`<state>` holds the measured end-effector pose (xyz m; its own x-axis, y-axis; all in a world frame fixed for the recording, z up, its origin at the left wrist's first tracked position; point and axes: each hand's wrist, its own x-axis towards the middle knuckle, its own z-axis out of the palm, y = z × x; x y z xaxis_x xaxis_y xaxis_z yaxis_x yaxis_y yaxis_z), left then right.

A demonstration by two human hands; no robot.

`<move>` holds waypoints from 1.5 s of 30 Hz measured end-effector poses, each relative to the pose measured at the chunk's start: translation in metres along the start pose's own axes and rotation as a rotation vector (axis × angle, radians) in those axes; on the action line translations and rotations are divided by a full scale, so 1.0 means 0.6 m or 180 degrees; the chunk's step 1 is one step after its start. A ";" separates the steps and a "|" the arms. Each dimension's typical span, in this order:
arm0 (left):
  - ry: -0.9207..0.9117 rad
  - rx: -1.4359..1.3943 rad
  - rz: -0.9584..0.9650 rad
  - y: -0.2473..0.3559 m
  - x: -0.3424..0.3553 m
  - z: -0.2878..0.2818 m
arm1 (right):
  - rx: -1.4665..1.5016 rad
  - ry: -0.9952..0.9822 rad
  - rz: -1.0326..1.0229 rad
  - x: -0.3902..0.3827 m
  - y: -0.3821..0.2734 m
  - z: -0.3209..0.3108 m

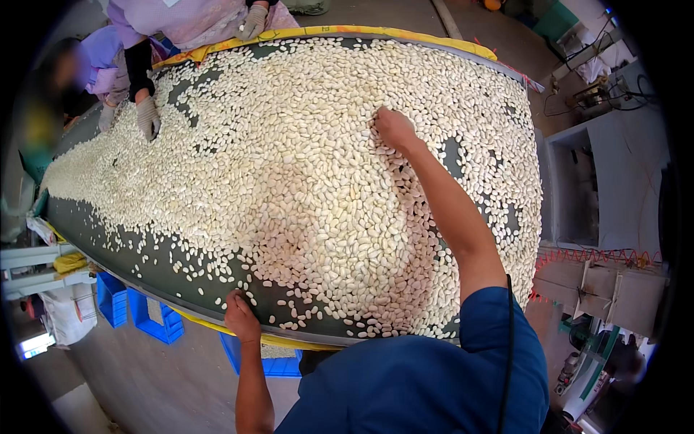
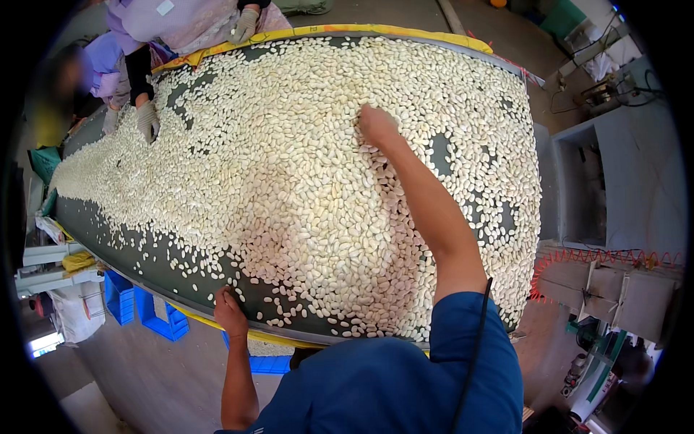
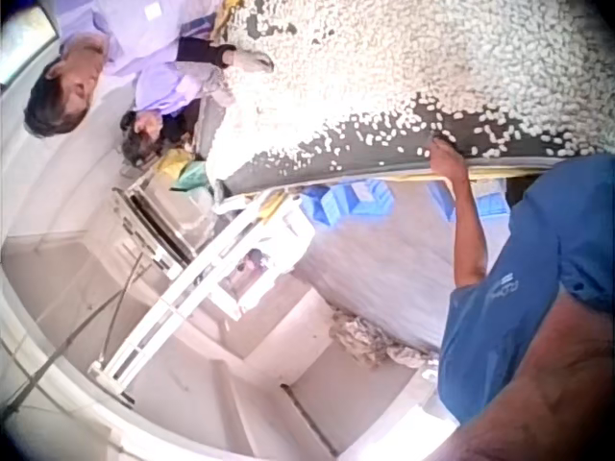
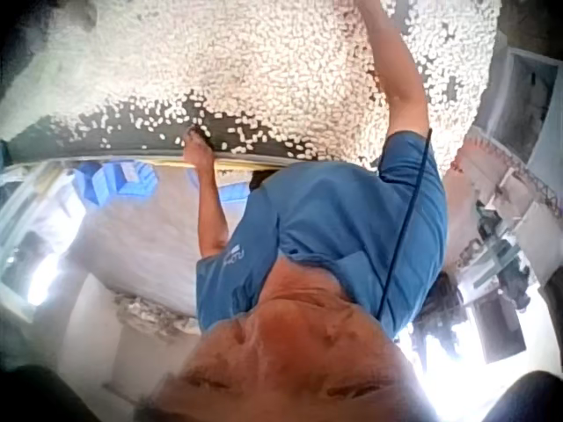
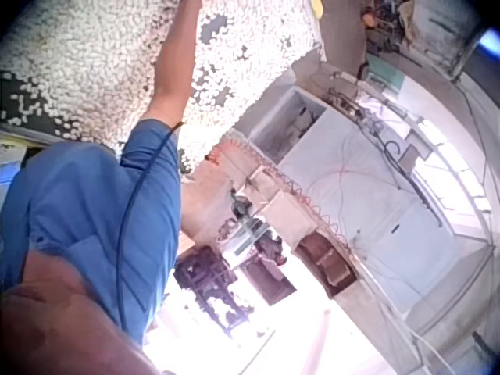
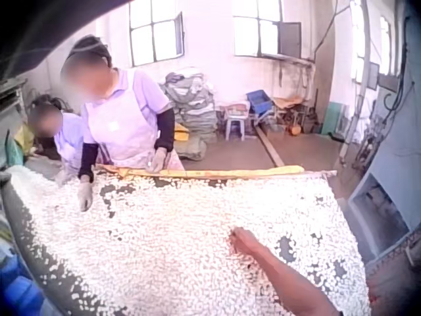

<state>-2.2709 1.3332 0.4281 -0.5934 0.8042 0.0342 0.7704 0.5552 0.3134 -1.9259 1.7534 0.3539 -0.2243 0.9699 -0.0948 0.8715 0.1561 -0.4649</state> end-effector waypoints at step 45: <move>0.0057 -0.0224 -0.0129 -0.172 0.135 -0.041 | 0.3926 0.2047 0.2785 -0.325 0.041 -0.065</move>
<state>-2.4042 1.3356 0.4216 -0.6283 0.7771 0.0370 0.7278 0.5704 0.3807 -1.8438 1.5756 0.3952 0.6012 0.6408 -0.4774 -0.2954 -0.3769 -0.8779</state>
